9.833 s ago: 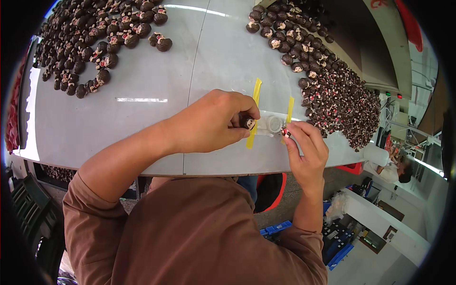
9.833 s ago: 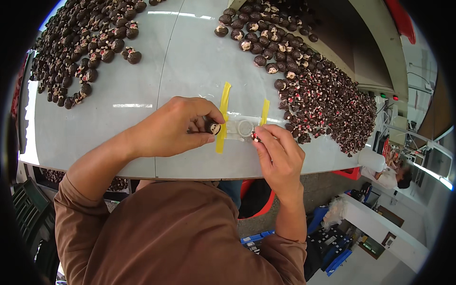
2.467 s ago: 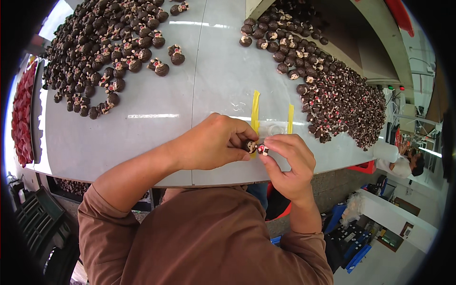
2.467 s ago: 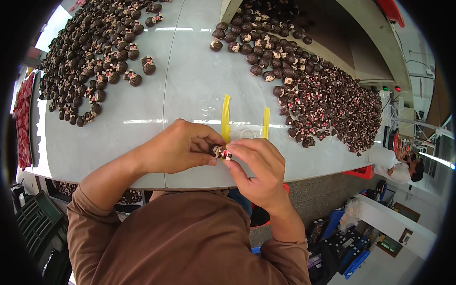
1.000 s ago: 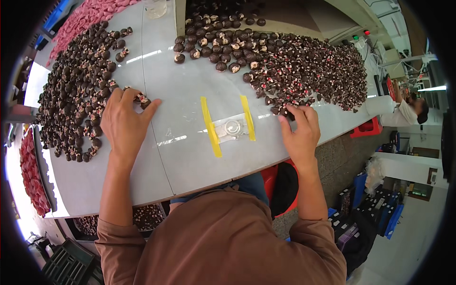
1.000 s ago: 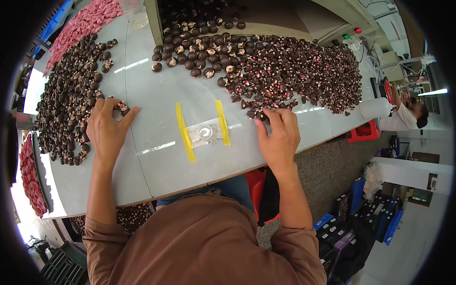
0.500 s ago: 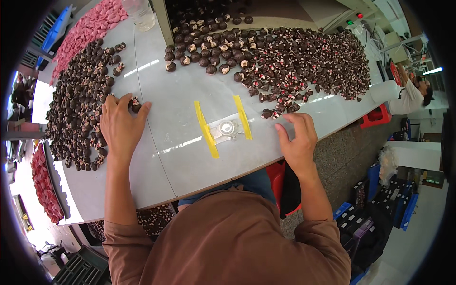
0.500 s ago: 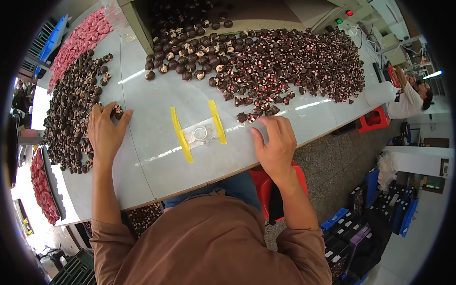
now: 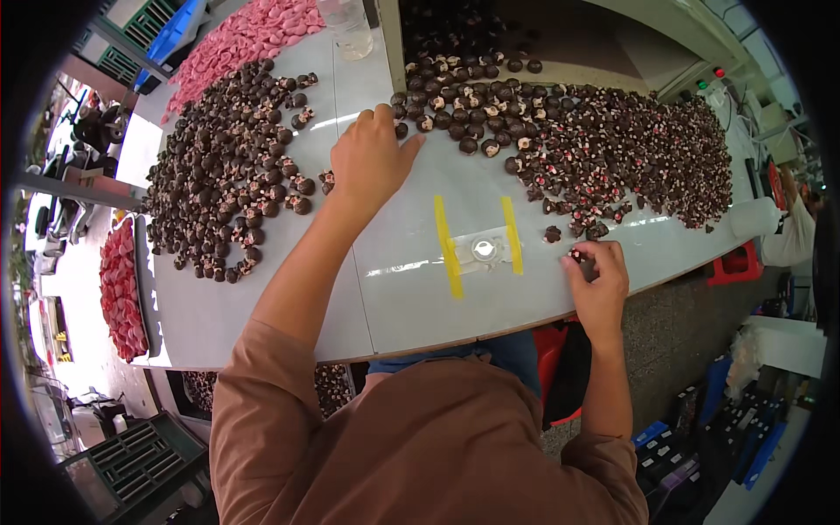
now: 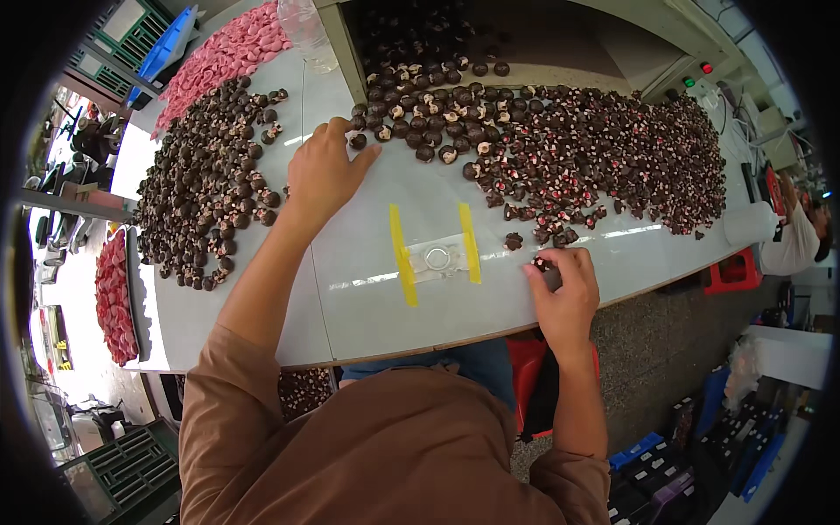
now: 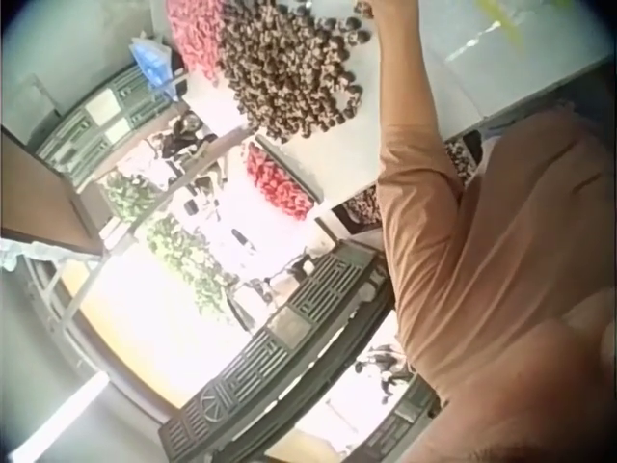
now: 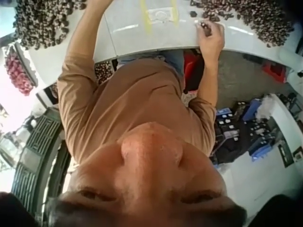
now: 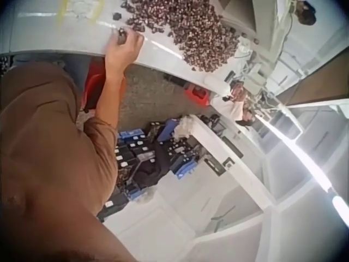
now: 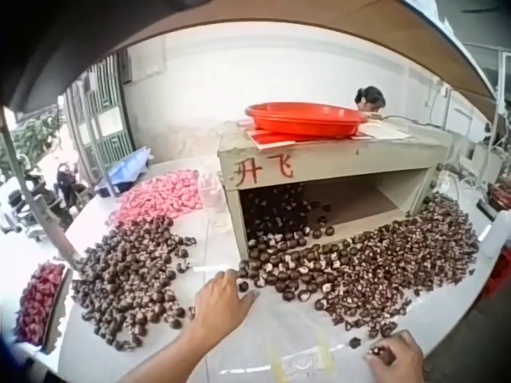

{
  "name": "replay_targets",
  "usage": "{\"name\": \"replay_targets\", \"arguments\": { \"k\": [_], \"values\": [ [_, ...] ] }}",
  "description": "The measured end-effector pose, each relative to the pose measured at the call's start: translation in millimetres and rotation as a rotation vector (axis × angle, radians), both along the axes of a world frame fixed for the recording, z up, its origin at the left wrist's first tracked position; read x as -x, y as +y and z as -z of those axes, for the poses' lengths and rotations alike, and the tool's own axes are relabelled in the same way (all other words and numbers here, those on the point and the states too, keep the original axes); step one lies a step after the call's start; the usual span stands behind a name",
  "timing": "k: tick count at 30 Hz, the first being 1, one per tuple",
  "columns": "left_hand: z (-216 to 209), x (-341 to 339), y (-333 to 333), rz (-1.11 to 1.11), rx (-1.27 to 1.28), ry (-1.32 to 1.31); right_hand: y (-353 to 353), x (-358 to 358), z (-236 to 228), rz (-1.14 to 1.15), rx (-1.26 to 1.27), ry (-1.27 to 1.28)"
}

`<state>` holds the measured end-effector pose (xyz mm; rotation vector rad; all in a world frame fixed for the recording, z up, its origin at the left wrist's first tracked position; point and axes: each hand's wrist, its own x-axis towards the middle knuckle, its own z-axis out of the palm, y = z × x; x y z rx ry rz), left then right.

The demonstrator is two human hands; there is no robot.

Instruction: Selecting small brown toy components from a large pile and placing them into a measuring gauge on the workbench.

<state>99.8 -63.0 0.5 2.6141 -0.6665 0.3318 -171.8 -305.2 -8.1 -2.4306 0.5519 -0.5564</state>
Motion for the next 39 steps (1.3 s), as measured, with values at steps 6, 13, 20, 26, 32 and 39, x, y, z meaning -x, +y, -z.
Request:
{"name": "replay_targets", "arguments": {
  "k": [6,13,20,26,32,39],
  "values": [
    [9,-12,9,0.076,0.085,0.092,3,4,-6,-0.004,0.010,-0.012],
    [-25,60,58,0.207,0.747,1.180,3,14,3,-0.131,-0.793,-0.139],
    [5,82,57,0.374,0.861,1.325,19,0,-8,-0.262,-0.749,-0.008],
    [7,85,64,0.492,0.817,1.315,34,-22,-14,-0.356,-0.701,0.059],
    [2,92,70,0.479,0.705,1.184,38,-38,-28,-0.525,-0.249,0.033],
    [7,99,69,0.513,0.668,0.990,51,-58,-47,-0.635,0.115,0.091]
  ]
}}
